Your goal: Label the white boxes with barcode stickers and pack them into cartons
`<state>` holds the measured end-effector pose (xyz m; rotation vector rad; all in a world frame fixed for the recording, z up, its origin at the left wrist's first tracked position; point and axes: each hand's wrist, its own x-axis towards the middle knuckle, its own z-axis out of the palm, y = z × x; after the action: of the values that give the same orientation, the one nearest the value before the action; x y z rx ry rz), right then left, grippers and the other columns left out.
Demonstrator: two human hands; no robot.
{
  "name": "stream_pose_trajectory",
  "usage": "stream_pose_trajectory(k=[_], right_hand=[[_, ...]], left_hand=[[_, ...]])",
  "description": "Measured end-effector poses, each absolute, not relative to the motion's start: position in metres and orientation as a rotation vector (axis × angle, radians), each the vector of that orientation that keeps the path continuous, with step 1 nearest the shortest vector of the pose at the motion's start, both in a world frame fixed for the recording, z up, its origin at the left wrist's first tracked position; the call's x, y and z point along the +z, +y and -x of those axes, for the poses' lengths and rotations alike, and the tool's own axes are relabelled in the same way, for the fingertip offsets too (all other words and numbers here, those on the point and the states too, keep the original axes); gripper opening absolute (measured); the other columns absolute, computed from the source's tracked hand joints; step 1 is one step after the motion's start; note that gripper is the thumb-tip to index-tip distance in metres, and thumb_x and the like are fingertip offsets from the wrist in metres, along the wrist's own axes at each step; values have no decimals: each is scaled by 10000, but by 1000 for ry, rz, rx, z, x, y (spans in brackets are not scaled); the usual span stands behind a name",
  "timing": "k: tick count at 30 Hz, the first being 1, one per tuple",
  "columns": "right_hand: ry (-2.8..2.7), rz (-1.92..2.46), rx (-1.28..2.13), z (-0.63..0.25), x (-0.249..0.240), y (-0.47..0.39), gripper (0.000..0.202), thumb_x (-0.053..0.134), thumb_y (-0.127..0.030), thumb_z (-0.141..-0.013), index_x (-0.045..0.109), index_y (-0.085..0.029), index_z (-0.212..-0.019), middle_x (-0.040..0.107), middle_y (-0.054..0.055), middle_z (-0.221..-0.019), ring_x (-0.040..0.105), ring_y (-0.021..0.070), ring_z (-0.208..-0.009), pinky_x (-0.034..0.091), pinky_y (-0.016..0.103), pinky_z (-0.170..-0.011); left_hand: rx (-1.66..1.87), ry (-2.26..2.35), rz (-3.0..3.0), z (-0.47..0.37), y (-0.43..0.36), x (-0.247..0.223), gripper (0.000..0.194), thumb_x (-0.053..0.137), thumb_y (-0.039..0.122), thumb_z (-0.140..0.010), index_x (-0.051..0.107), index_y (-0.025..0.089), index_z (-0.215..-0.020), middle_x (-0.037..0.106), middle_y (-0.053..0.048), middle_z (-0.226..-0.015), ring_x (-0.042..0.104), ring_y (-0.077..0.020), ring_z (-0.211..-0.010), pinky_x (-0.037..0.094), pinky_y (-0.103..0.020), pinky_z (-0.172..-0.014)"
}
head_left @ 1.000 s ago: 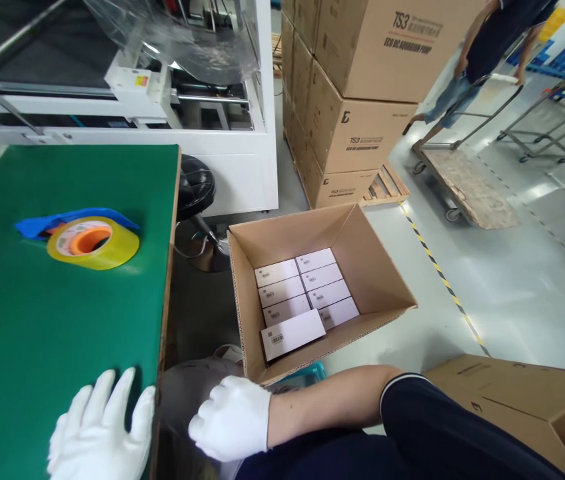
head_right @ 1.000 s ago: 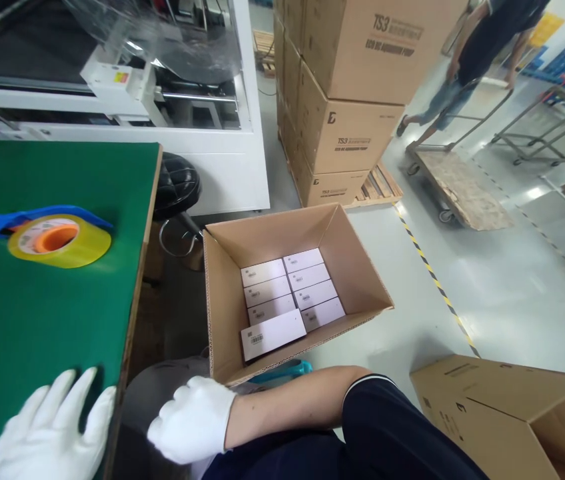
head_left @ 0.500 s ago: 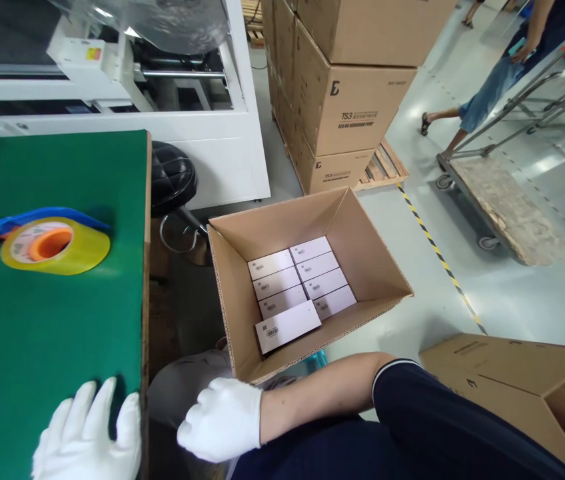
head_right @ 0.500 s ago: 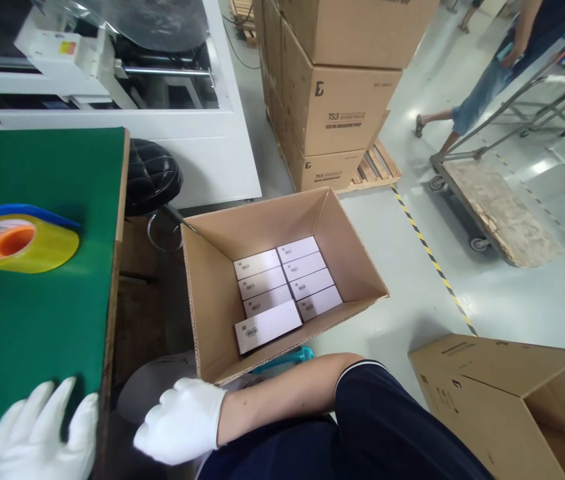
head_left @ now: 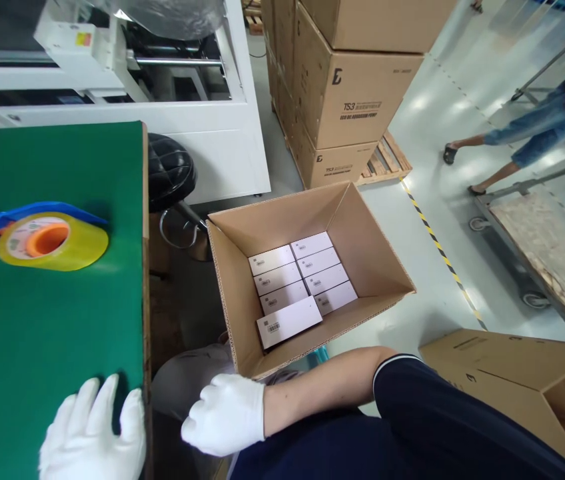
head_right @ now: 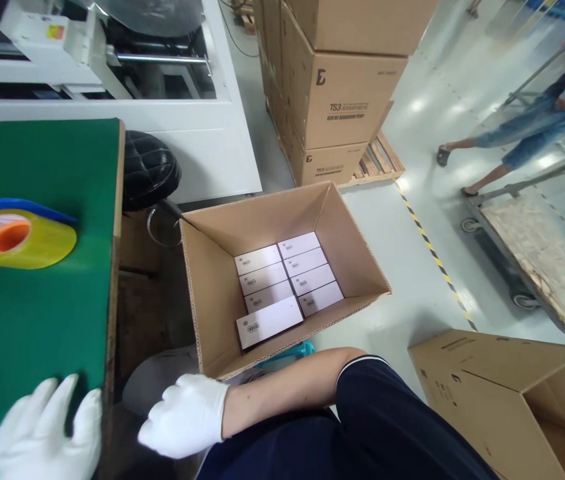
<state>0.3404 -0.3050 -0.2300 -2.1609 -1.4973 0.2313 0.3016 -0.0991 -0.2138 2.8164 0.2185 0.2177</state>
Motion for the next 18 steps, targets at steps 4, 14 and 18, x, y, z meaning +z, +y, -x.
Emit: stream_pose_trajectory(k=[4, 14, 18], right_hand=[[-1532, 2211, 302, -343, -220, -312, 257, 547, -369, -1012, 659, -179, -880, 714, 49, -871, 673, 241, -808, 421, 365, -645], [-1633, 2260, 477, -331, -168, -305, 296, 566, -429, -986, 676, -190, -850, 734, 54, -828, 662, 213, -720, 419, 353, -647], [-1387, 2164, 715, -316, -155, -279, 109, 564, -279, -925, 659, -230, -905, 746, 2, -854, 678, 169, -744, 412, 291, -672]], left_hand=[[293, 195, -2880, -300, -105, -205, 646, 467, 378, -1019, 390, 186, -1631, 411, -186, -1659, 311, -452, -1556, 334, -657, -1238], [435, 142, -2899, -227, -102, -227, 409, 533, 363, -1014, 671, 169, -1347, 661, -170, -1445, 536, -403, -1431, 455, -623, -1179], [479, 351, -2796, -169, -93, -213, 389, 550, 369, -1033, 633, 267, -1399, 703, -58, -1410, 670, -258, -1308, 596, -458, -1084]])
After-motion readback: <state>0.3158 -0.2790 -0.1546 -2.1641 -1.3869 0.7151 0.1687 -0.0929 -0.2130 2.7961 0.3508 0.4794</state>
